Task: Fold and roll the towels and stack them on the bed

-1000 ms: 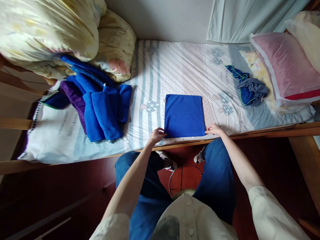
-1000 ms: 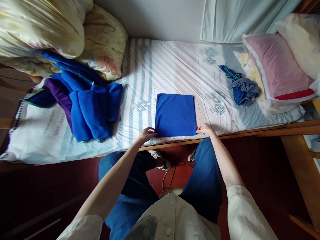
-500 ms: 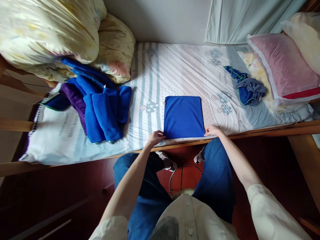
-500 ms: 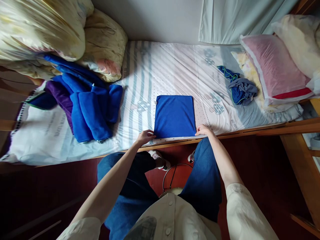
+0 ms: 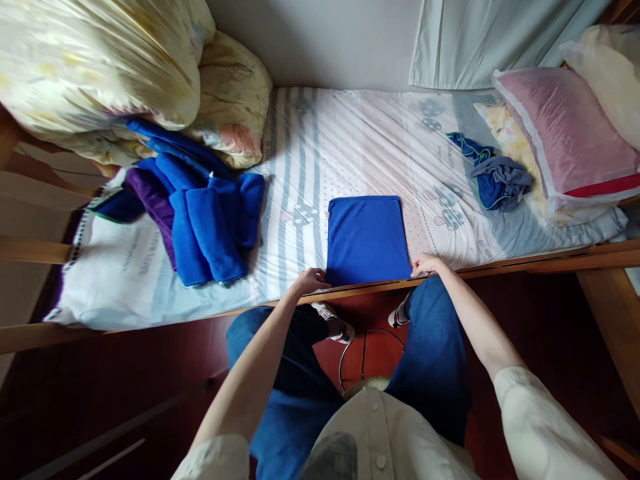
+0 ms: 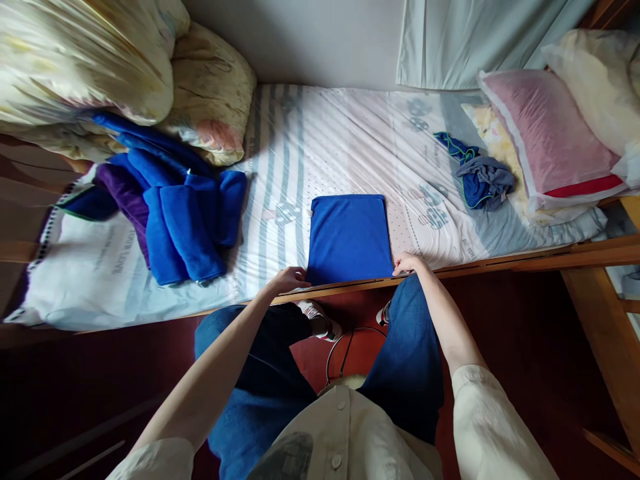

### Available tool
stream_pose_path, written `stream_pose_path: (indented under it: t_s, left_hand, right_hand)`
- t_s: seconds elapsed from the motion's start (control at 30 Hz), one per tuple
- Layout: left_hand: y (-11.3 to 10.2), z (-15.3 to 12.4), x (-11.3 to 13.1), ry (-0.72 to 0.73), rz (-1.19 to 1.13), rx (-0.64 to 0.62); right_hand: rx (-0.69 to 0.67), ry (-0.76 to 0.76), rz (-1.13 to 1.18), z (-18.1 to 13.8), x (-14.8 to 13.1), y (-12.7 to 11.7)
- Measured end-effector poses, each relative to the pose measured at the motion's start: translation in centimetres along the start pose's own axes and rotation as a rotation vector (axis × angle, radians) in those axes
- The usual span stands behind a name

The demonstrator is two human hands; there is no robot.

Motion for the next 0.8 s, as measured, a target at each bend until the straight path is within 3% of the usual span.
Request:
stream_pose_path:
  t_s: [0.1,0.2,0.4,0.63,0.8]
  left_hand:
    - [0.5,-0.6,-0.4,-0.018,-0.010,-0.108]
    - [0.6,-0.6,-0.3,-0.055,-0.174,-0.130]
    - [-0.3,1.5,0.7,-0.107,-0.351,-0.051]
    - [-2.6,6.3,2.0,-0.198,-0.537,0.108]
    - [-4.5,10.1,3.5,-0.158,-0.656,0.195]
  right_hand:
    - [-0.061,0.007,0.015,-0.7,0.1,0.4]
    - [-0.066,-0.008,0.150,-1.0,-0.3,0.3]
    - [0.048,-0.067,0.357,0.0,-1.2,-1.1]
    - [0.224,-0.114,0.413,2.4,-2.4,-3.0]
    - [0.364,-0.128,0.428,4.5,-4.1,-4.4]
Point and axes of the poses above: each hand's wrist, its own z-axis towards the middle knuckle, its own y-axis out of the palm, x = y × z, the point moved 5 cm from there along z, towards the middle knuckle, and after that the axes turned 8 degrees about x, right-handed, at the moved point
